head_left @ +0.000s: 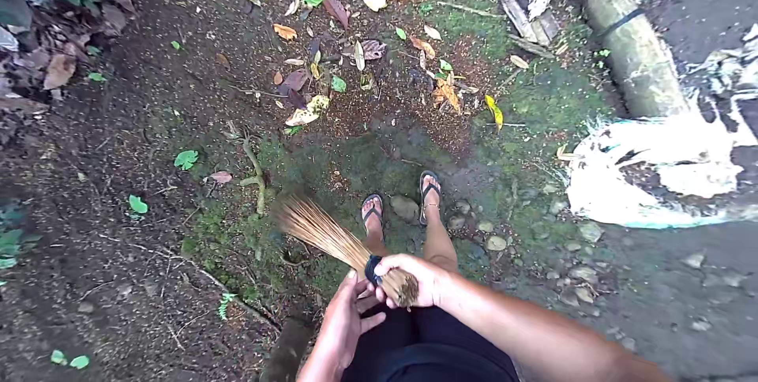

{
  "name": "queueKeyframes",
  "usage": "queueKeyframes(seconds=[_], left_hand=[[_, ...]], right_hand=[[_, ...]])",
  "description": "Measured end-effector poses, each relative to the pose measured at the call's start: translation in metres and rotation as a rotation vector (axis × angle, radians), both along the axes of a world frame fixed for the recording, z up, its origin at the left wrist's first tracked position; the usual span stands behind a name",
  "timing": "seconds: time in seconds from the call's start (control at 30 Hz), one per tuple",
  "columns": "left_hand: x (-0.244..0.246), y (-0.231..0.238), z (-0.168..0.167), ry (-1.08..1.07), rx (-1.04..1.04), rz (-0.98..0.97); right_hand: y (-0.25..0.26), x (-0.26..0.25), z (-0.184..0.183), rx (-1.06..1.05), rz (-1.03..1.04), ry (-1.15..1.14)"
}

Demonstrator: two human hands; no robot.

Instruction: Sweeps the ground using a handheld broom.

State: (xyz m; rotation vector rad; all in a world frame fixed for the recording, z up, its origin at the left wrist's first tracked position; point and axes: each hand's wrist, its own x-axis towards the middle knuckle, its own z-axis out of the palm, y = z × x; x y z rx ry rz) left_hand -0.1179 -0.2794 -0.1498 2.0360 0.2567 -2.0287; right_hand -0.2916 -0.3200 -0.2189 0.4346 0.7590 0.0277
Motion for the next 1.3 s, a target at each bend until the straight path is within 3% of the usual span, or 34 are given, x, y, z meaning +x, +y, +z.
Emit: queueKeyframes(seconds=[0.07, 0.17, 0.27, 0.33, 0.43, 0.5, 0.63, 0.77, 0.87, 0.93, 1.0, 1.07, 1.17, 1.3], left_hand=[[-0.008, 0.008, -0.003, -0.077, -0.079, -0.05], [-0.038, 0.028, -0.015, -0.226, -0.253, -0.191], [-0.072, 0.058, -0.032, -0.365, -0.404, -0.525], [-0.09, 0.079, -0.044, -0.446, -0.48, -0.808], [-0.106, 0.088, -0.061, -0.47, -0.49, -0.981], [-0.115, 0.094, -0.069, -0.406, -0.413, -1.035], [-0.13, 0.086, -0.078, -0.357, -0.33, -1.069], [-0.131, 0.087, -0.084, -0.335, -0.286, -1.036], [-0.127, 0.1, -0.083, -0.353, -0.258, -1.01], [-0.128, 0.108, -0.083, -0.358, -0.242, -0.995], [-0.13, 0.114, -0.084, -0.363, -0.23, -0.969], [-0.134, 0.115, -0.085, -0.366, -0.226, -0.951], [-0.138, 0.112, -0.091, -0.377, -0.246, -0.944], [-0.141, 0.098, -0.092, -0.374, -0.233, -0.945]], right_hand=[[-0.026, -0.032, -0.025, -0.044, 0.032, 0.037], [-0.095, -0.095, -0.071, -0.202, 0.013, 0.31], [-0.14, -0.131, -0.122, -0.512, 0.123, 0.54], [-0.13, -0.13, -0.143, -0.843, 0.321, 0.643], [-0.104, -0.108, -0.134, -0.951, 0.358, 0.602], [-0.08, -0.099, -0.094, -0.825, 0.247, 0.481], [-0.044, -0.087, -0.026, -0.342, 0.068, 0.142], [-0.072, -0.072, -0.045, -0.146, 0.096, 0.042], [-0.134, -0.086, -0.093, -0.229, 0.032, 0.227], [-0.168, -0.098, -0.138, -0.411, 0.004, 0.43], [-0.181, -0.098, -0.174, -0.708, 0.158, 0.631], [-0.171, -0.092, -0.186, -0.955, 0.374, 0.745], [-0.151, -0.094, -0.147, -0.972, 0.349, 0.661], [-0.105, -0.129, -0.054, -0.485, 0.054, 0.312]])
